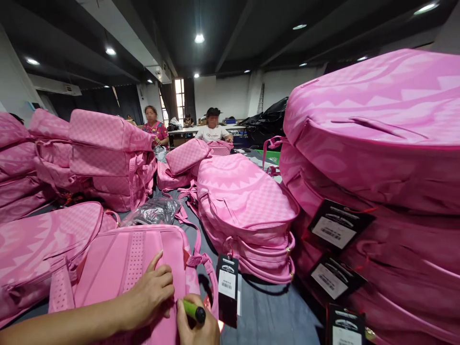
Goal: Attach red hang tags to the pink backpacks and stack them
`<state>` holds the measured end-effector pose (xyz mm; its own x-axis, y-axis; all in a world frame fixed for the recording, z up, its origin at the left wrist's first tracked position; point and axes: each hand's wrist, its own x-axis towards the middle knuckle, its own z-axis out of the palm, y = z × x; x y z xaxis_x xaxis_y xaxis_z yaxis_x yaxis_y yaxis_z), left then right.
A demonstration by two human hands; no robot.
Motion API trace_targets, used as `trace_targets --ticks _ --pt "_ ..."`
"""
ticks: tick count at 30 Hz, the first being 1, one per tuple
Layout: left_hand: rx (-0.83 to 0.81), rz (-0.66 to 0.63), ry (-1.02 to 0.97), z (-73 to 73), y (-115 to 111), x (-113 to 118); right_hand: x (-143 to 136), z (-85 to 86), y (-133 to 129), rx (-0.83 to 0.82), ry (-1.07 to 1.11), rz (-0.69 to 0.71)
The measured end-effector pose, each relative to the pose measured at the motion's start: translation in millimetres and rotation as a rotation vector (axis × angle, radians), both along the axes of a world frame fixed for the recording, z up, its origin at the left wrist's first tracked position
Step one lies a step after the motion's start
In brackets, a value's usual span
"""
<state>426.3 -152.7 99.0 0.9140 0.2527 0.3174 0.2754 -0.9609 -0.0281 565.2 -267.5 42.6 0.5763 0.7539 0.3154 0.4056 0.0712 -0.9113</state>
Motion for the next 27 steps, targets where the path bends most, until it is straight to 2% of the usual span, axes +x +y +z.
trace_targets --ticks 5,9,11,13,15,18,21,24,27 --pt "-0.019 0.013 0.003 3.1 -2 0 -1 10.3 -1 0.042 0.044 0.043" --pt "-0.002 0.016 0.022 4.9 -4 -1 2 22.2 -5 -0.029 -0.011 0.084" --pt "0.018 0.017 0.032 5.5 -4 -1 4 28.1 -8 -0.032 -0.001 0.146" --pt "0.056 -0.004 0.052 9.3 1 -1 6 33.4 -11 -0.043 0.004 0.195" --pt "0.102 -0.066 0.127 18.8 10 1 8 36.4 -17 -0.081 -0.02 0.163" --pt "0.118 -0.134 0.293 41.9 27 4 9 34.3 -29 -0.052 -0.034 0.138" --pt "0.111 -0.086 0.413 70.4 33 5 5 28.6 -40 0.073 -0.136 0.218" --pt "0.065 -0.058 0.415 106.4 11 0 -4 37.4 -46 0.195 -0.306 0.207" --pt "0.002 -0.003 0.308 150.1 -32 -13 -13 74.5 -51 0.352 -0.438 0.205"
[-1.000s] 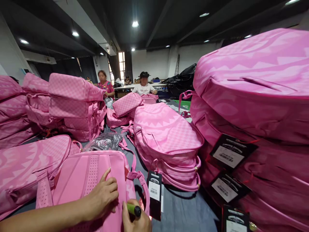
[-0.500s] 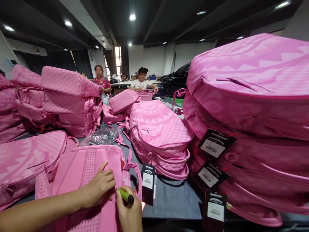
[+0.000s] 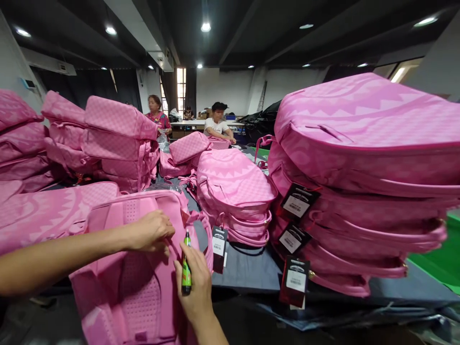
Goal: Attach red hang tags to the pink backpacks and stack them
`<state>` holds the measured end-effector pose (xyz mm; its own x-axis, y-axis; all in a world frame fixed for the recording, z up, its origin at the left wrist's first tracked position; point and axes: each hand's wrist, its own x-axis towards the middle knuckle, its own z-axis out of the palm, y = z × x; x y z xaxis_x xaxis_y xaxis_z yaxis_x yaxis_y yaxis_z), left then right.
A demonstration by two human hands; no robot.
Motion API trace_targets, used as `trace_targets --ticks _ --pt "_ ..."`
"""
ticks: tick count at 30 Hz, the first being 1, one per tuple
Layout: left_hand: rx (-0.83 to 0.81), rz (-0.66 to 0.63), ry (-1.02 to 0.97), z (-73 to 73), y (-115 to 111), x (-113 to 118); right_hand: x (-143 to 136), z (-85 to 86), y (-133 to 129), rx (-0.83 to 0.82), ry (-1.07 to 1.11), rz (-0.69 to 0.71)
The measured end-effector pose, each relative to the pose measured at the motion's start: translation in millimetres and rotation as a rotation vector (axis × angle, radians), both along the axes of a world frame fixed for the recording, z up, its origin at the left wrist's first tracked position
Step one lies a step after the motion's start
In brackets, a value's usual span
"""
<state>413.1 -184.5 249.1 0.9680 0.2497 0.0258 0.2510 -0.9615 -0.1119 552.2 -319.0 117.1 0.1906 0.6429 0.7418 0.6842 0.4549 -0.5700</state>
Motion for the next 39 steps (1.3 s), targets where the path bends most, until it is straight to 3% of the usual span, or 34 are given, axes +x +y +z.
trace_targets --ticks 3,6,8,10,13,15,20,26,32,39 --pt "-0.047 0.11 -0.12 33.6 -40 -16 -4 47.1 -7 0.132 -0.104 0.089" --pt "-0.166 0.202 -0.212 33.4 -58 -31 -3 66.8 -14 0.135 -0.196 0.15" --pt "-0.284 0.208 -0.188 15.0 -54 -38 -1 55.3 -17 0.087 -0.27 0.154" --pt "-0.332 0.184 -0.167 -8.0 -42 -41 2 30.4 -18 0.027 -0.316 0.12" --pt "-0.147 0.134 -0.263 -32.1 -24 -37 8 -6.6 -16 -0.057 -0.314 0.048" --pt "0.018 0.118 -0.281 -37.6 -18 -29 10 -18.2 -15 -0.066 -0.318 0.034" --pt "0.076 0.161 -0.044 -40.6 -2 -3 3 -12.2 -18 -0.021 -0.277 0.096" --pt "0.053 0.151 0.081 -67.3 27 25 2 -19.4 -26 -0.128 -0.276 0.114" --pt "0.219 0.105 0.081 -76.1 6 25 12 -35.2 -9 -0.056 -0.211 0.025" --pt "0.205 0.2 0.151 -75.1 -2 32 16 -34.0 -14 -0.048 -0.198 0.169"
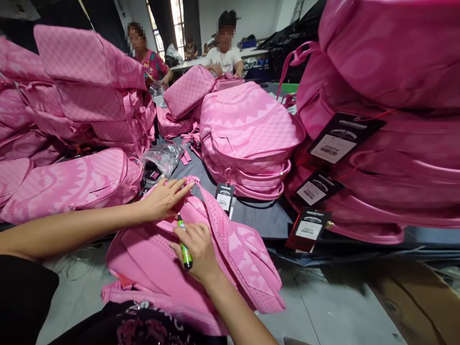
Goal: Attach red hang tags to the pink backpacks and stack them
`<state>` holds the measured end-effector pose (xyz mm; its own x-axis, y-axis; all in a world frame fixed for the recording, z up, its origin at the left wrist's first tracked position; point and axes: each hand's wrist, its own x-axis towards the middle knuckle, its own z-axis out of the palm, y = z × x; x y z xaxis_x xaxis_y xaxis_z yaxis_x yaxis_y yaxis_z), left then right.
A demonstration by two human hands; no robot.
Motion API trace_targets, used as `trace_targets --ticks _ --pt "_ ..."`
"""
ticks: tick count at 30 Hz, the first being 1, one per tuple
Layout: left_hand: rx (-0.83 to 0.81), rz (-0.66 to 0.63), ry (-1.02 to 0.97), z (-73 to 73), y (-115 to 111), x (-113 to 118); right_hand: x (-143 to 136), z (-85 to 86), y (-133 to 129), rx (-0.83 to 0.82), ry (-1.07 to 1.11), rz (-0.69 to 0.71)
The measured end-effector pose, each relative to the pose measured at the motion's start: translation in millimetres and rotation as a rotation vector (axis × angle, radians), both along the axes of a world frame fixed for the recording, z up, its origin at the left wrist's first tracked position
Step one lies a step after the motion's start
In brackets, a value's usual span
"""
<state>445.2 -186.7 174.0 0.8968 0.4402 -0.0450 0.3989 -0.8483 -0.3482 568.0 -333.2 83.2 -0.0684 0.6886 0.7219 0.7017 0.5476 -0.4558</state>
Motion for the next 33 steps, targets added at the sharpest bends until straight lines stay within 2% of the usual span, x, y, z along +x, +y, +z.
trace_targets --ticks 2,5,8,11,14,17,20,24,27,29,33 --pt "-0.013 -0.006 -0.007 0.6 1 1 10 -3.8 -4 -0.001 0.012 0.008" --pt "-0.036 -0.008 -0.045 1.7 1 -1 23 -7.8 -8 -0.11 0.166 -0.114" --pt "-0.045 0.013 -0.1 1.2 0 -4 30 -1.2 -8 -0.198 0.25 -0.197" --pt "-0.058 0.044 -0.118 -1.9 2 -5 31 14.0 2 -0.233 0.191 -0.095" --pt "-0.067 0.077 -0.111 -7.2 7 -1 27 26.7 18 -0.347 0.123 -0.004" --pt "-0.083 0.097 -0.085 -12.4 13 5 25 33.5 34 -0.487 0.023 0.012" --pt "-0.096 0.098 -0.071 -16.2 20 10 29 37.8 41 -0.594 -0.117 -0.034" --pt "-0.122 0.112 -0.051 -20.4 27 14 36 38.3 43 -0.555 -0.206 -0.101" --pt "-0.141 0.117 -0.035 -22.6 32 15 36 34.8 49 -0.511 -0.101 -0.009" --pt "-0.15 0.115 -0.033 -23.0 35 15 34 32.5 54 -0.523 -0.109 0.018" --pt "-0.184 0.12 -0.036 -24.7 40 15 29 30.1 59 -0.501 -0.335 -0.122"
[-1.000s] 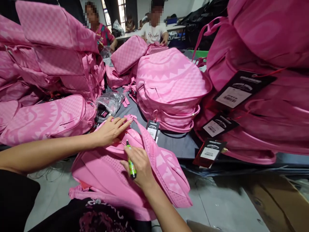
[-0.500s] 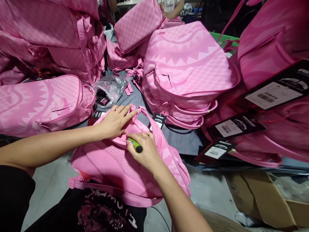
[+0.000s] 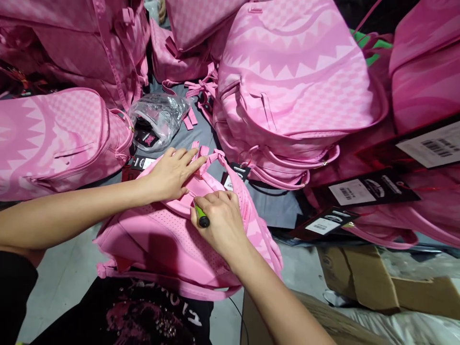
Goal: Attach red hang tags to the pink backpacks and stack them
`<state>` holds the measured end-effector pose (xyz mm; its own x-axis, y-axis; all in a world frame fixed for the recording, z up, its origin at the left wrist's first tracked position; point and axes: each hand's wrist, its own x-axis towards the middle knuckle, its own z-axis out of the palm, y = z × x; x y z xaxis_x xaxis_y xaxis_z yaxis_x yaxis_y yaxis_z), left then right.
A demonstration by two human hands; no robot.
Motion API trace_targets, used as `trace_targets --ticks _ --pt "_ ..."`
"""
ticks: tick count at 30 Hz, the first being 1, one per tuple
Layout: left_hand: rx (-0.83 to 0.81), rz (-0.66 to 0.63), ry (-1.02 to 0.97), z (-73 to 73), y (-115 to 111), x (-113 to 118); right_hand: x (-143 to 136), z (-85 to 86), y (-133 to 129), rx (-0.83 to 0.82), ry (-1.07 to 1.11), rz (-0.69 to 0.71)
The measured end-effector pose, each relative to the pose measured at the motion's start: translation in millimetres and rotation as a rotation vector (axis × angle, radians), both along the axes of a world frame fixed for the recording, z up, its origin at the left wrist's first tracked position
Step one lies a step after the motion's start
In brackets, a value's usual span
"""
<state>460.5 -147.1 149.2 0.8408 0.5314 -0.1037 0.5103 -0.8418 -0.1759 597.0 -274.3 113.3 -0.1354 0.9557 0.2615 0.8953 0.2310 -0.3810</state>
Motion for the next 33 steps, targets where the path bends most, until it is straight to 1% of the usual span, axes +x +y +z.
trace_targets --ticks 2,6,8,14,18,22,25,27,28,30,33 --pt "0.001 -0.024 -0.034 -3.0 2 0 -1 -1.7 -1 0.024 -0.045 -0.006" --pt "0.015 -0.199 -0.082 -11.7 5 6 -1 -7.7 -4 0.043 -0.019 -0.004" --pt "0.006 -0.23 -0.078 -14.9 5 10 0 -10.1 -5 0.045 0.01 -0.019" --pt "-0.021 -0.178 -0.099 -15.1 4 13 9 -8.5 -8 -0.01 0.128 0.008" --pt "-0.029 -0.168 -0.077 -13.8 6 12 7 -10.4 -4 -0.011 0.17 0.0" --pt "-0.045 -0.166 -0.055 -9.7 8 12 -2 -13.9 -2 0.019 0.182 -0.073" --pt "-0.053 -0.075 -0.036 -3.1 7 12 -5 -13.6 -4 0.042 0.156 -0.126" --pt "-0.051 0.0 -0.005 0.9 6 11 -7 -12.6 -4 0.034 0.193 -0.131" --pt "-0.051 0.018 0.009 2.5 6 11 -8 -12.0 -3 0.022 0.221 -0.13" --pt "-0.054 0.014 0.021 4.5 6 10 -10 -10.8 -2 0.001 0.242 -0.146" --pt "-0.05 -0.017 0.026 4.8 9 8 -16 -10.0 -1 0.018 0.201 -0.204"
